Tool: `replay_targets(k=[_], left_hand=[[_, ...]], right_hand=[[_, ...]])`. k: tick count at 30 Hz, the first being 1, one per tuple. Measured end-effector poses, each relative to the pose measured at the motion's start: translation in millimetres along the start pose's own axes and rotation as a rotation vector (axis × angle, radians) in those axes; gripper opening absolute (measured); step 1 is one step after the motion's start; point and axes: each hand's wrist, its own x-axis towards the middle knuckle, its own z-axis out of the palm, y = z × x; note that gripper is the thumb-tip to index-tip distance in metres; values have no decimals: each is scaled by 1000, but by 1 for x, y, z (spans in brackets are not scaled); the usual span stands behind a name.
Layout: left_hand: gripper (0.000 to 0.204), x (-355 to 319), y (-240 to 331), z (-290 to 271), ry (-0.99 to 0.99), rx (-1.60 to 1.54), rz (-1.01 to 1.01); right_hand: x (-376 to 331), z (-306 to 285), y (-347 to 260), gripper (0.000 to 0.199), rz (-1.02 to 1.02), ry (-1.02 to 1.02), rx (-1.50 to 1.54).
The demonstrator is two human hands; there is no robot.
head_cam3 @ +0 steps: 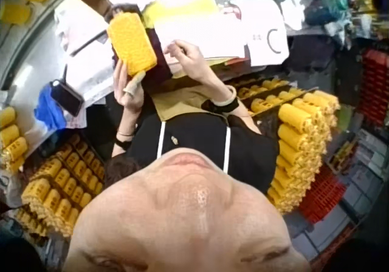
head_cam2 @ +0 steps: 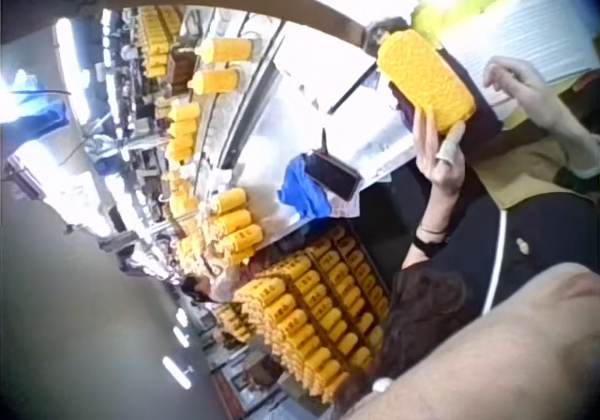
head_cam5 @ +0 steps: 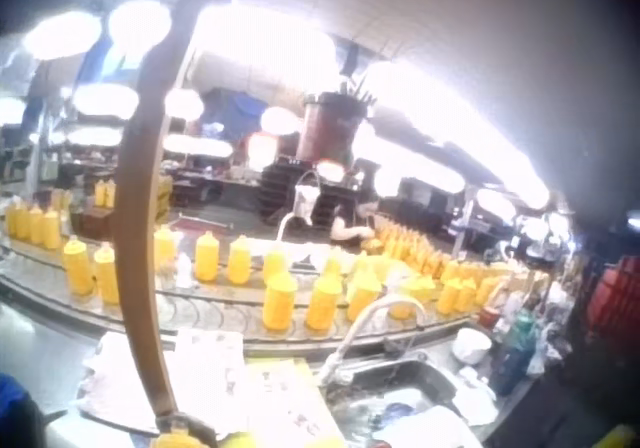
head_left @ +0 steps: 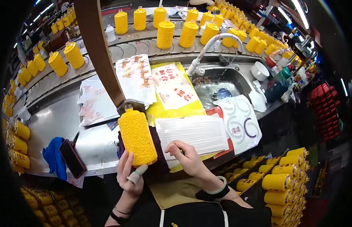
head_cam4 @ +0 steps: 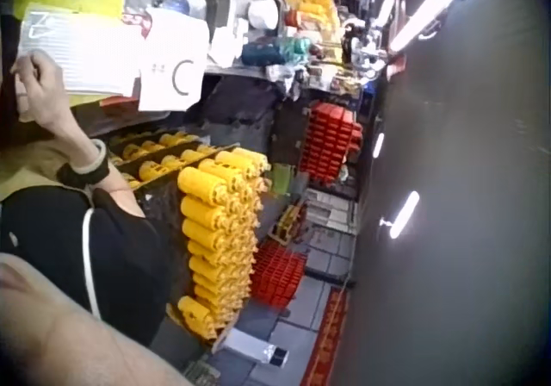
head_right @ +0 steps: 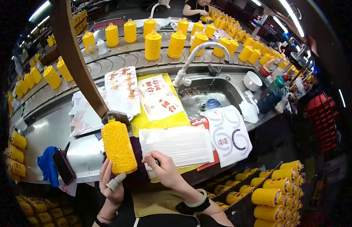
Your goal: Worker applies decorative labels and protective neck sleeves to yellow ceramic liquor bottles on an assembly line.
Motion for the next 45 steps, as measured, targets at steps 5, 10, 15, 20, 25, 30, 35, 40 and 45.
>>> replay_targets(k=[5, 10, 15, 20, 25, 30, 35, 40, 45], left_hand=[[19, 22, 6, -2, -137, 76, 111], [23, 2, -5, 0, 31, -100, -13], [26, 3, 7, 1, -33, -2, 17], [26, 26, 9, 8, -136, 18, 101], [20, -3, 5, 5, 37, -124, -124], [18, 23, 11, 7, -156, 58, 114], [18, 6, 3, 6, 53, -64, -105], [19, 5, 6, 0, -33, 12, -19], [19, 24, 6, 4, -121, 45, 112]], right_hand=[[1, 16, -8, 38, -29, -61, -5], [-5, 14, -12, 38, -78, -22, 18], [-5, 1, -2, 37, -81, 99, -7], [-5, 19, -9, 35, -136, -6, -8], [-7, -2, -2, 36, -119, 134, -27], [-3, 12, -13, 31, -90, 53, -22], [-6, 10, -17, 33, -38, 38, 0], [-2, 2, -2, 33, -116, 144, -7], [-2, 24, -15, 31, -152, 33, 15]])
